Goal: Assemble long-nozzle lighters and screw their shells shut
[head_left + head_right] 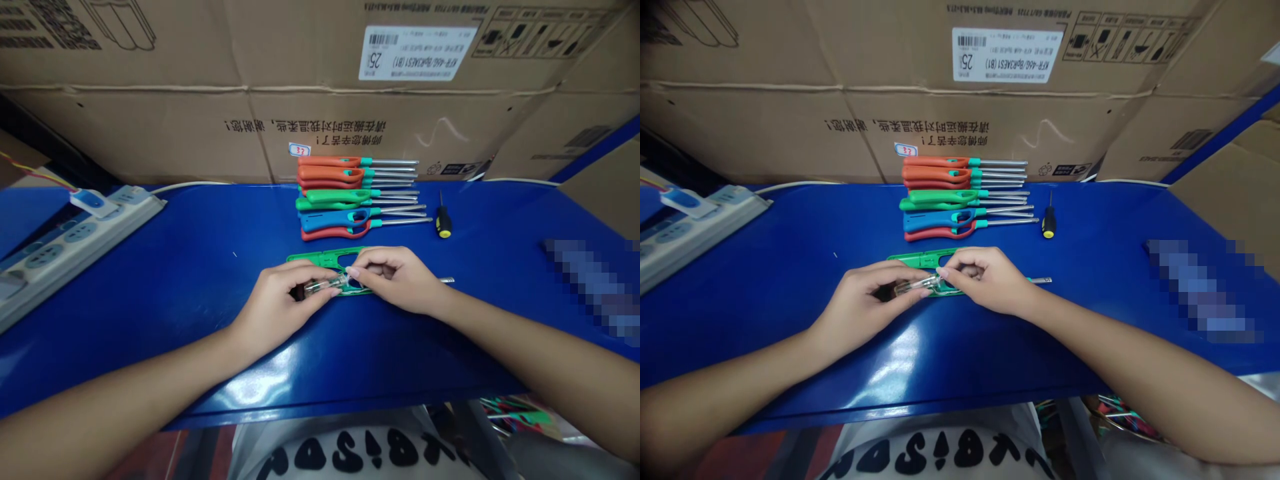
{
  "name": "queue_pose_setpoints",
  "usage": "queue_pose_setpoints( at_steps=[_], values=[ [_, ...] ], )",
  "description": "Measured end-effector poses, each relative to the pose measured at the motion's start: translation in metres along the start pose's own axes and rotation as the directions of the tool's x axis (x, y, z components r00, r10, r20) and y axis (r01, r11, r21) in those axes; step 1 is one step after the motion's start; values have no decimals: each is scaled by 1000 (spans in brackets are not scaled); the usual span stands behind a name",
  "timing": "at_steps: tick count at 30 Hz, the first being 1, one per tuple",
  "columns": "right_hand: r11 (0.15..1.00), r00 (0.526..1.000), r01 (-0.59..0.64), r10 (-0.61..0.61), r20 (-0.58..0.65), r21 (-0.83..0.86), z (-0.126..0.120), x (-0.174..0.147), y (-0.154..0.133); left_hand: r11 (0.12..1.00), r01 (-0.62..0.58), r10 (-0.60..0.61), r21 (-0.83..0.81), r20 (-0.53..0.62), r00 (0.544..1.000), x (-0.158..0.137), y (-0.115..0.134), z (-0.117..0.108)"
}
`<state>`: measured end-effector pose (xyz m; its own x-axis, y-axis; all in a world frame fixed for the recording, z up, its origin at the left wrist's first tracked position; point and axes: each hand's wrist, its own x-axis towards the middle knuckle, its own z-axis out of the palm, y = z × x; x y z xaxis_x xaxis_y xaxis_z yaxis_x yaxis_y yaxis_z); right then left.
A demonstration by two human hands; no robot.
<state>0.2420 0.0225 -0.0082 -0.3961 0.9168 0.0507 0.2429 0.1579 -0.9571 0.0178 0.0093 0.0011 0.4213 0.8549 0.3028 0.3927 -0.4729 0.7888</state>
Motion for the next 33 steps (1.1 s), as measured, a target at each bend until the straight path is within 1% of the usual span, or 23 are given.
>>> queue_pose_setpoints(
  at_steps=[4,6,8,13,15,17,20,24,28,30,33],
  values=[
    [997,1000,-20,19,7,72,0,0,1,999,42,-42,-17,-13,999,0,-2,0],
    [997,1000,-19,18,3,79,0,-1,1,998,50,-50,-34,-5,999,1,-3,1],
    [999,1000,8,-7,-15,41,1,-2,2,998,44,-44,-47,7,999,1,-3,2],
    [987,990,132,-136,-45,-95,1,-3,2,994,59,-57,-88,20,998,2,-1,7],
    [988,990,133,-137,-40,-78,1,-3,2,994,65,-62,-88,30,998,2,-1,6],
    [994,994,110,-110,-17,-11,0,-2,2,996,56,-52,-74,51,997,3,0,2],
    [995,997,80,-80,7,60,-3,-1,1,999,42,-43,4,80,996,3,0,-7],
    [995,999,50,-49,-18,86,-9,-1,2,987,43,-60,154,105,993,4,3,-19],
    [993,999,41,-37,-35,107,-13,0,4,960,-79,19,269,217,976,5,6,-24],
    [993,999,41,-37,-35,113,-14,0,5,949,-112,35,296,255,966,4,7,-23],
    [993,999,40,-37,-35,111,-14,0,5,944,-64,-25,323,263,964,3,4,-22]
  ],
)
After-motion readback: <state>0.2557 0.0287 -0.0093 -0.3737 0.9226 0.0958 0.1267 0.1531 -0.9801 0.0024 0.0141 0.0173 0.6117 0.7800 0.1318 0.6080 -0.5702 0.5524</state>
